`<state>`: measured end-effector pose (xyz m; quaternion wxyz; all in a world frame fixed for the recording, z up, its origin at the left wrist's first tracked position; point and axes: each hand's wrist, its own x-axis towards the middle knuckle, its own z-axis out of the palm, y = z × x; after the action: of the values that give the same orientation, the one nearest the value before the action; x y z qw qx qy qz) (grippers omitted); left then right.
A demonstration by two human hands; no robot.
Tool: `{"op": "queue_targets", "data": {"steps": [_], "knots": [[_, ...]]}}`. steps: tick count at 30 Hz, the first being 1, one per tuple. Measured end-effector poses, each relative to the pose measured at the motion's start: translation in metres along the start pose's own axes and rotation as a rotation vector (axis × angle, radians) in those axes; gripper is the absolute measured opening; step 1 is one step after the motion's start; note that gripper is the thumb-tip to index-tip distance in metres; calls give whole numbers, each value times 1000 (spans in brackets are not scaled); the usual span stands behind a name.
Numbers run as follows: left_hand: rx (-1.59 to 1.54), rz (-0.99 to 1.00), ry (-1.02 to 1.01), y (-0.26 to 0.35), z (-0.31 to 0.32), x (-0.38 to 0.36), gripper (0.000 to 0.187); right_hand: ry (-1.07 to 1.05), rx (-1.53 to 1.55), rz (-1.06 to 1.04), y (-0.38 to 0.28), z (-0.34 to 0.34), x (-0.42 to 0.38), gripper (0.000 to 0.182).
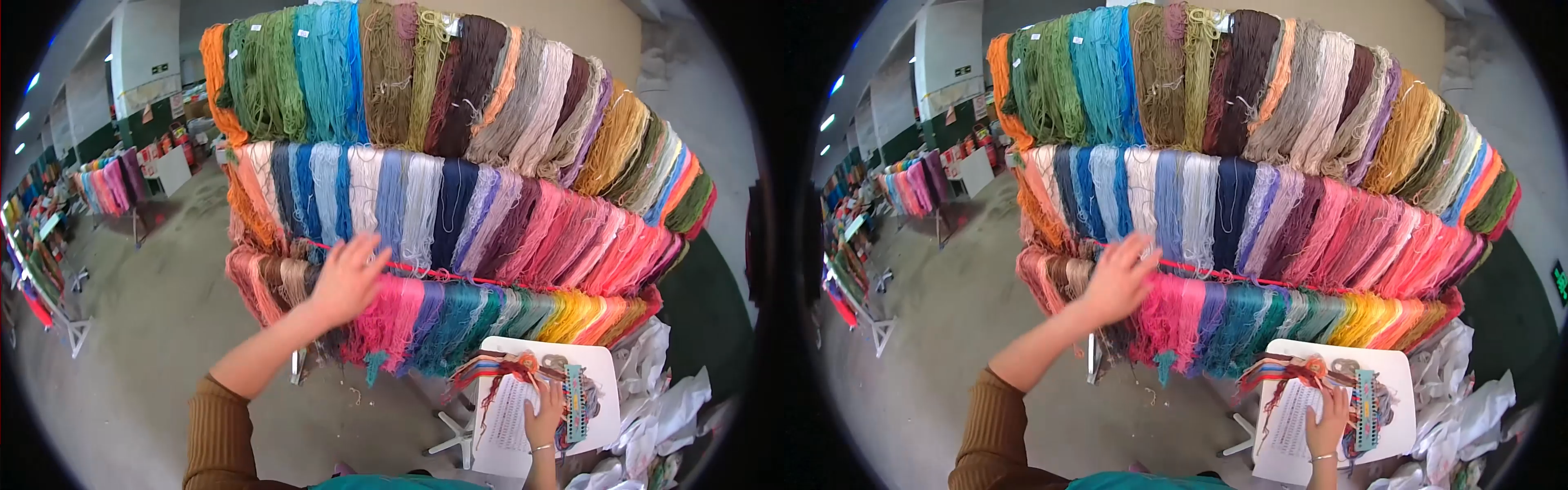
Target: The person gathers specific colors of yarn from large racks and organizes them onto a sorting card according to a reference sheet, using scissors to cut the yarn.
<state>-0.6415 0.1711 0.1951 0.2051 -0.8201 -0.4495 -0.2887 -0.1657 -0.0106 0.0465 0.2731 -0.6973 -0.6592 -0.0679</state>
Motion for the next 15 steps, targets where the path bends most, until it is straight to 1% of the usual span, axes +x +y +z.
{"op": "queue_targets", "data": {"steps": [2,5,6,7,10,11,14,15], "knots": [[93,16,75,-36,-17,38,65,-26,-9,-24,-38,-7,17,59],[268,26,173,-79,-48,98,70,3,33,-66,-59,-3,44,57],[306,31,245,-89,-59,117,72,14,51,-84,-64,-2,53,57],[345,34,312,-98,-70,134,74,59,55,-120,-66,5,61,53],[461,78,398,-118,-107,183,78,88,171,-171,-84,23,91,46],[509,107,421,-124,-117,200,79,61,158,-189,-93,29,101,47],[657,98,452,-141,-144,252,83,75,325,-294,-127,54,134,48],[713,96,462,-146,-151,269,81,64,340,-339,-144,55,145,47]]}}
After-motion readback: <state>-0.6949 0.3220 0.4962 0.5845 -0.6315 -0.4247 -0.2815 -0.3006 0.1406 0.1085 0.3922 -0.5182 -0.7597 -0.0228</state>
